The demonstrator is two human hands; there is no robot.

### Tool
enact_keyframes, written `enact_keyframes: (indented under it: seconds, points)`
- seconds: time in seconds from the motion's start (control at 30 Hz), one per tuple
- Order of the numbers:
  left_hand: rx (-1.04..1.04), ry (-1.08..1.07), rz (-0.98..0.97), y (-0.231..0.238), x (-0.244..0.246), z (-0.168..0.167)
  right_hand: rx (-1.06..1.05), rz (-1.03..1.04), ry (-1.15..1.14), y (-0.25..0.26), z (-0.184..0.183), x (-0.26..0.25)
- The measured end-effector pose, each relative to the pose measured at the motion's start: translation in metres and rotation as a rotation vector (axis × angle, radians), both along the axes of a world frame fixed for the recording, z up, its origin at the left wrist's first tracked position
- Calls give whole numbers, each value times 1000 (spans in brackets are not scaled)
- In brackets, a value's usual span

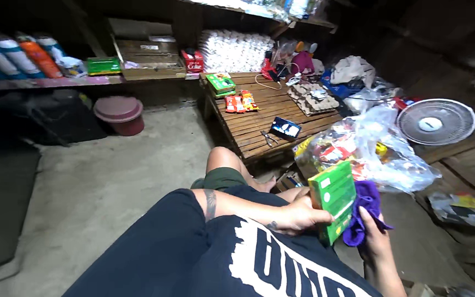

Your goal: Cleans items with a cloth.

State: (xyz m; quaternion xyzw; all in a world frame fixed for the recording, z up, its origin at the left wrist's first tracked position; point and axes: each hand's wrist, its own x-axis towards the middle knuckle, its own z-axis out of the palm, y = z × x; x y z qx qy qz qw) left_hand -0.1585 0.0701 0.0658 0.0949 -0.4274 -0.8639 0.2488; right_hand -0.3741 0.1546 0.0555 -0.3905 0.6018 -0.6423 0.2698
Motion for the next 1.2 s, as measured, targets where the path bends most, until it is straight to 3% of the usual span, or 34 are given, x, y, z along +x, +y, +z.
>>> enact_keyframes:
  seconds: [0.1, 0.27, 0.43, 0.7, 0.83, 1.0, 1.2]
  points:
    - [-29, -23, 59, 0, 0, -2, -21, -3, -153, -3, 0, 10]
    - [-99, -91, 142, -3, 5, 3, 38, 91, -215, 0, 0, 29]
    - [-232, -143, 92, -6, 13, 5, 30, 216, -309, -2, 6, 39]
    - [-265, 275, -1, -3, 6, -5, -107, 327, -394, -7, 4, 12]
    - [-258, 335, -22, -5, 0, -5, -107, 273, -369, -8, 17, -12]
    - [-158, 185, -103, -9, -3, -5, -63, 80, -242, -5, 35, -16]
    - [-234, 38, -208, -6, 2, 1, 22, 206, 73, -21, 52, -18]
